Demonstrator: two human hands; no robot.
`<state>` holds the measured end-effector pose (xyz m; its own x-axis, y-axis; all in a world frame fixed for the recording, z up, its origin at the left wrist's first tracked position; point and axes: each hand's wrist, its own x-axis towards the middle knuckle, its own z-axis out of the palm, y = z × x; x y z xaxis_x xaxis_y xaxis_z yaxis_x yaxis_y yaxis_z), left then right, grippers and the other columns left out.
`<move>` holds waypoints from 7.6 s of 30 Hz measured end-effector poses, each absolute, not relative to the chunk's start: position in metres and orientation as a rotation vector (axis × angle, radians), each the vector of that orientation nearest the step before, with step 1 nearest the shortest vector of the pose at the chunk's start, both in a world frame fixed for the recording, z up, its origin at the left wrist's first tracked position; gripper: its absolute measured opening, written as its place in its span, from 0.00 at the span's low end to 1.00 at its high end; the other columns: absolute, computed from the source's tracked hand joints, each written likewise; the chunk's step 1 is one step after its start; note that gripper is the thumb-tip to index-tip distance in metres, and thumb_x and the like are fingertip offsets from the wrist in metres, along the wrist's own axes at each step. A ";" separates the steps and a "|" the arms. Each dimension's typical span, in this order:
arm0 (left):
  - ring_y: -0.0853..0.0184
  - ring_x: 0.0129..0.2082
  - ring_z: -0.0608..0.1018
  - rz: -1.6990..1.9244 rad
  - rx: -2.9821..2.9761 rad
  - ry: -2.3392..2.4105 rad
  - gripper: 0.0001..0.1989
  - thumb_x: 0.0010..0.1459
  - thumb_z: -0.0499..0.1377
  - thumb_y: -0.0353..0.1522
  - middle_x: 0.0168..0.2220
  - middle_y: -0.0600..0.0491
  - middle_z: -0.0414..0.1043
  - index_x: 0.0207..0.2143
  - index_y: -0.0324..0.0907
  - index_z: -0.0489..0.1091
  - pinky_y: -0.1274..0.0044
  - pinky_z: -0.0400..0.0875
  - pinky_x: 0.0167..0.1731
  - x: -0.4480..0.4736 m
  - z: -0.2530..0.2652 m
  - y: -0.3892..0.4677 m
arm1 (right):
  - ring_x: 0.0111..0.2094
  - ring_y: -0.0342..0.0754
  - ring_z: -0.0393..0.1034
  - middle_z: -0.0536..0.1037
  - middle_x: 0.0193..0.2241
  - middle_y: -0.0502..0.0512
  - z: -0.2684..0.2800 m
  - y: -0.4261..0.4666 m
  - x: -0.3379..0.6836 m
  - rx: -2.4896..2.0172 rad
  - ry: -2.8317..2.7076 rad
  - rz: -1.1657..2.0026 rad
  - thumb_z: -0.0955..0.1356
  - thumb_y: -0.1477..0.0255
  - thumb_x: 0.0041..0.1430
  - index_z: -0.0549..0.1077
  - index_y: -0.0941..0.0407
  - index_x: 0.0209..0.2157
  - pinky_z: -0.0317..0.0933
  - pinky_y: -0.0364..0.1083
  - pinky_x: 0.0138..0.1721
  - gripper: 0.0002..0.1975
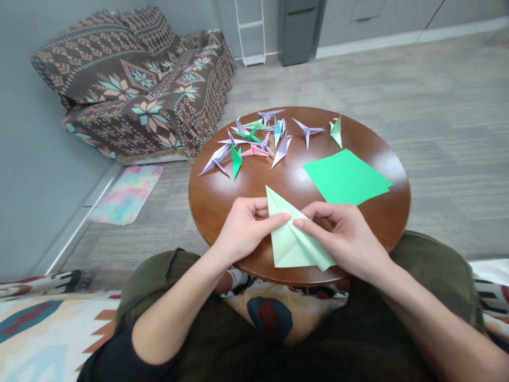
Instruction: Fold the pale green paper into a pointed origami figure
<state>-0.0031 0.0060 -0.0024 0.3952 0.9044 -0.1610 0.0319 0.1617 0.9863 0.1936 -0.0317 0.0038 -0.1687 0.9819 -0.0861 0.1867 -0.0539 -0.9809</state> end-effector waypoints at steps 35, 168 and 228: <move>0.67 0.28 0.80 0.593 1.263 0.951 0.05 0.47 0.67 0.27 0.29 0.53 0.82 0.29 0.37 0.81 0.78 0.74 0.31 -0.003 -0.003 0.011 | 0.27 0.45 0.66 0.75 0.24 0.51 -0.003 -0.030 0.194 -1.378 -1.639 1.258 0.69 0.65 0.64 0.76 0.58 0.28 0.57 0.42 0.26 0.13; 0.73 0.23 0.56 0.161 1.896 0.993 0.14 0.57 0.62 0.35 0.20 0.60 0.53 0.21 0.37 0.73 0.77 0.46 0.24 -0.013 0.003 0.004 | 0.26 0.44 0.66 0.76 0.23 0.49 -0.012 -0.021 0.198 -1.144 -2.242 1.094 0.69 0.76 0.59 0.77 0.58 0.29 0.54 0.44 0.31 0.06; 0.64 0.31 0.80 0.578 1.265 0.650 0.31 0.61 0.59 0.57 0.33 0.47 0.80 0.39 0.37 0.81 0.76 0.76 0.32 -0.017 -0.001 0.012 | 0.26 0.41 0.63 0.77 0.25 0.48 -0.001 -0.024 0.215 -1.207 -1.587 1.455 0.73 0.70 0.60 0.79 0.57 0.30 0.54 0.41 0.25 0.06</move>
<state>-0.0174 0.0115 -0.0014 0.6905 0.7126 -0.1239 -0.0396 0.2083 0.9773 0.2149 -0.0239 -0.0011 -0.3554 0.9279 -0.1128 0.1927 -0.0453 -0.9802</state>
